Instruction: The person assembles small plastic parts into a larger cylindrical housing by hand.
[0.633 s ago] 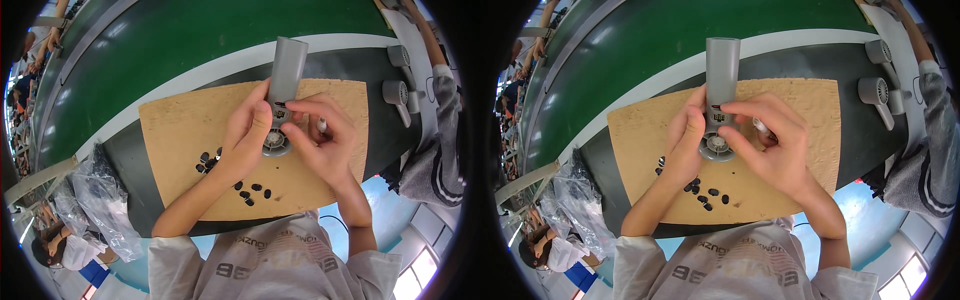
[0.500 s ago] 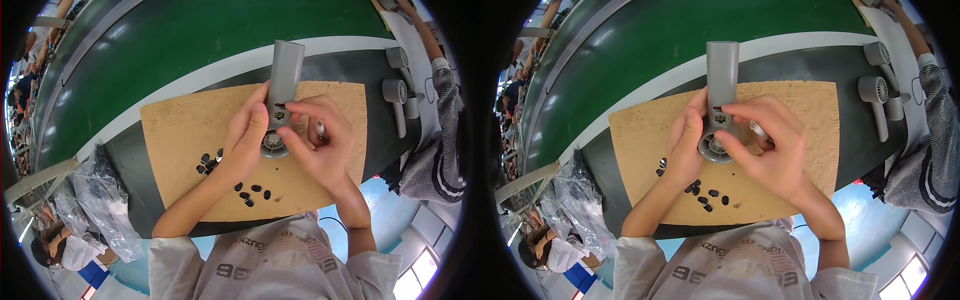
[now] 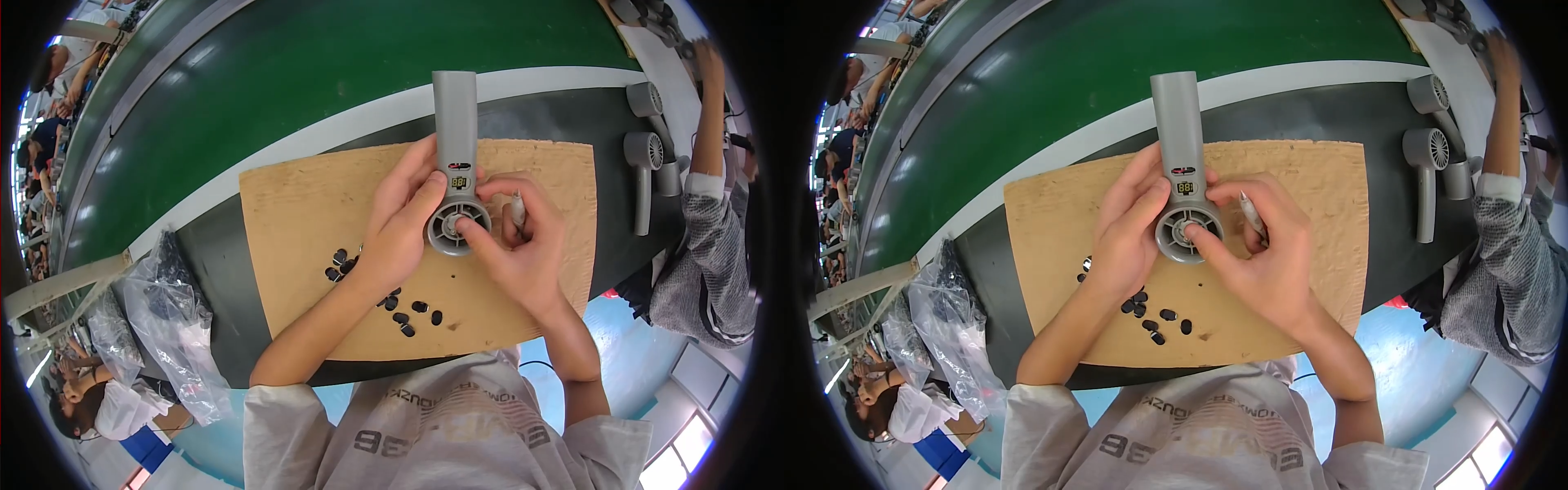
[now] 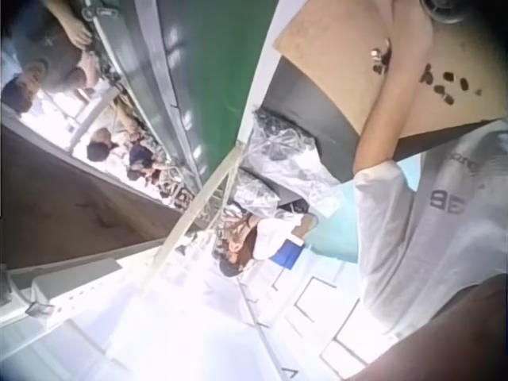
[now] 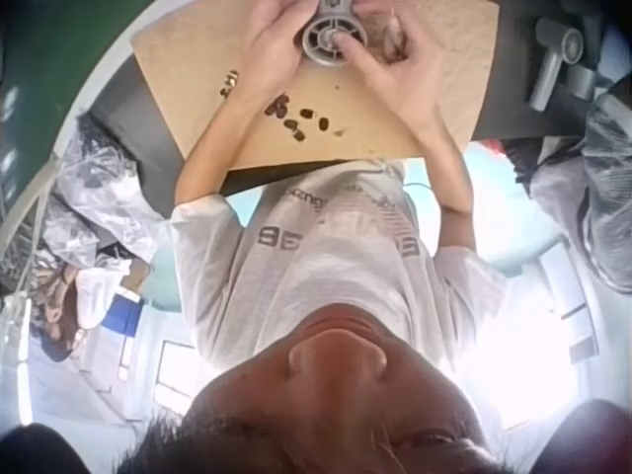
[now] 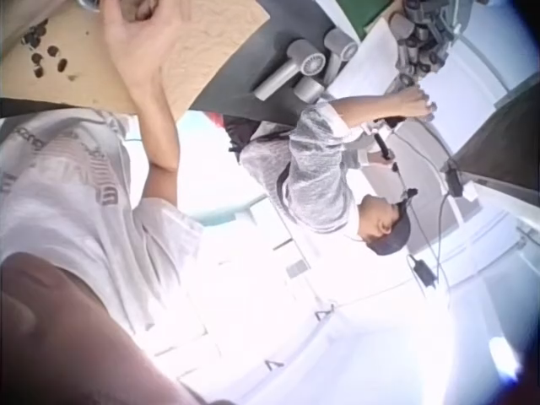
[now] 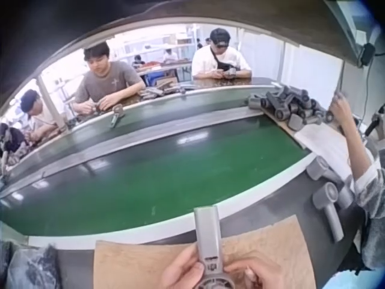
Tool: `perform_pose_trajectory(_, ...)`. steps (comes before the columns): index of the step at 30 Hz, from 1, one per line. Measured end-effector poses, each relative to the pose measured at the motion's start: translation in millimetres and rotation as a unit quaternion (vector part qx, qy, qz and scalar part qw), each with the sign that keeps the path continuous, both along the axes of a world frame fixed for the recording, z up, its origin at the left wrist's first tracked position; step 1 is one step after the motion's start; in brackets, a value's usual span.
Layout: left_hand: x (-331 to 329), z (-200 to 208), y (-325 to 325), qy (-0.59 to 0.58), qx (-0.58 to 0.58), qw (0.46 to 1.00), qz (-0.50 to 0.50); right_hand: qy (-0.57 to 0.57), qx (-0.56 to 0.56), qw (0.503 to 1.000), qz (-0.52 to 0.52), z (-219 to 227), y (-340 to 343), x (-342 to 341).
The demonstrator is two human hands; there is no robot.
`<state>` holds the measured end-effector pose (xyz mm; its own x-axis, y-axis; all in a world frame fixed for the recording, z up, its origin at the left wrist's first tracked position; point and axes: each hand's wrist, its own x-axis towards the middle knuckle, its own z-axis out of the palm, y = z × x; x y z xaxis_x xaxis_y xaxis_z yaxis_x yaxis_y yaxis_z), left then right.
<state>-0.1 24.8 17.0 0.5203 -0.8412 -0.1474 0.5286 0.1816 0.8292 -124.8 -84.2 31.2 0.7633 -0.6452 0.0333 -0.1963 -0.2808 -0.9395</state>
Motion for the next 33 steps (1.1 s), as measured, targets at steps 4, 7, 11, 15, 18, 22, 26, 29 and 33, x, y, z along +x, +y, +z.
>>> perform_pose_trajectory(4, -0.4, 2.4, 0.0, 0.001, 0.021, 1.000, -0.002, 0.000, -0.013, 1.000, 0.006, 5.6, -1.8, 0.5)
perform_pose_trajectory(7, -1.6, 0.7, -2.0, -0.009, 0.012, 1.000, -0.006, -0.020, -0.029, 0.999, 0.018, 1.1, -4.1, -2.7)
perform_pose_trajectory(11, -5.3, 1.8, -4.5, 0.015, -0.004, 1.000, 0.003, -0.042, -0.066, 0.997, 0.014, 4.5, -5.7, -5.7)
perform_pose_trajectory(15, -4.2, 3.7, -6.3, -0.074, 0.089, 0.993, 0.022, -0.050, -0.168, 0.985, 0.011, 7.0, 3.3, -13.3)
perform_pose_trajectory(18, -0.8, 7.6, -12.4, -0.093, 0.107, 0.990, 0.002, -0.069, -0.180, 0.981, 0.003, 9.1, -0.1, -14.3)
perform_pose_trajectory(22, 12.6, 13.5, -26.1, -0.187, 0.127, 0.973, -0.038, -0.072, -0.164, 0.984, -0.007, 9.7, -10.6, -17.3)
perform_pose_trajectory(26, 14.8, 28.1, -27.8, -0.256, 0.229, 0.935, -0.090, -0.035, -0.043, 0.997, -0.047, 22.2, -14.3, -34.2)
perform_pose_trajectory(29, 11.4, -10.0, -26.3, -0.331, 0.099, 0.936, -0.066, -0.011, 0.101, 0.989, -0.108, 26.4, -14.2, -52.4)
perform_pose_trajectory(33, -22.6, 31.7, -21.7, -0.129, 0.180, 0.961, -0.165, -0.002, 0.145, 0.985, -0.098, 36.8, -17.2, -71.4)
